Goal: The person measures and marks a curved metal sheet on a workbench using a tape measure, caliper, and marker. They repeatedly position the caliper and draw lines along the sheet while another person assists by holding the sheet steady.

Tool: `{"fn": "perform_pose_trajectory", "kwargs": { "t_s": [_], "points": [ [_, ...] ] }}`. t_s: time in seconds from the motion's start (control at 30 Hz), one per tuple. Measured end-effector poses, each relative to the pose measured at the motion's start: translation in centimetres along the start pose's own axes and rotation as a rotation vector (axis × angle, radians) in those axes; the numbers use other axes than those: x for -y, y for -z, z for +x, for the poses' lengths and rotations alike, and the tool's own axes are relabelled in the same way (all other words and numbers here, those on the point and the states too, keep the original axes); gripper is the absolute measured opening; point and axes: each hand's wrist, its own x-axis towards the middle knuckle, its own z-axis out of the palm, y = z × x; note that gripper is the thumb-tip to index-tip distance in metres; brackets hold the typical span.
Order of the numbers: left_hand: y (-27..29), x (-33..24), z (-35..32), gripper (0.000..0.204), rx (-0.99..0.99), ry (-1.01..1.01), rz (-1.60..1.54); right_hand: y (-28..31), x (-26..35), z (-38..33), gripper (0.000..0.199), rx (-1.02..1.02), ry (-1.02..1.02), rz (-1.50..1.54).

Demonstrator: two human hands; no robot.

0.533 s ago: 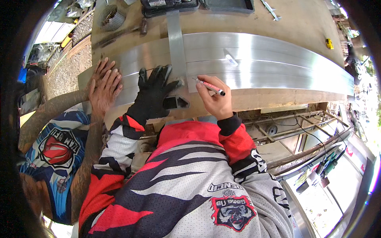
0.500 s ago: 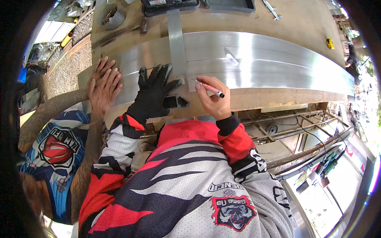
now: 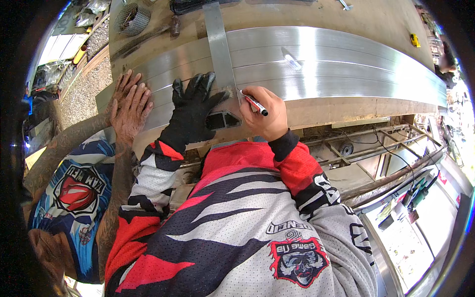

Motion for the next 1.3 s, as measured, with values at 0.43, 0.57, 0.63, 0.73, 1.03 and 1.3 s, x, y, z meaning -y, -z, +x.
{"fn": "perform_pose_trajectory", "kwargs": {
  "t_s": [0.43, 0.57, 0.63, 0.73, 1.03, 1.3],
  "points": [
    [-0.3, 0.1, 0.2, 0.103, -0.027, -0.003, -0.008, 0.0, -0.2, 0.2, 0.018, 0.044, 0.000, -0.033],
    [0.1, 0.0, 0.4, 0.094, -0.014, -0.005, -0.019, 0.2, -0.1, 0.1, 0.019, 0.040, 0.028, -0.035],
    [0.3, 0.0, 0.4, 0.094, -0.009, -0.005, -0.015, 0.4, 0.2, -0.1, 0.019, 0.056, 0.025, -0.036],
    [0.3, 0.0, 0.4, 0.094, -0.004, -0.004, -0.001, 0.9, 0.5, -0.6, 0.019, 0.096, 0.028, -0.059],
    [0.1, -0.1, 0.5, 0.092, -0.014, -0.001, -0.029, 1.6, 1.0, 0.2, 0.017, 0.069, -0.031, -0.008],
    [0.4, -0.2, 0.3, 0.072, -0.059, -0.026, 0.001, -0.9, -1.7, 10.2, 0.016, -0.081, 0.031, 0.069]
  ]
}}
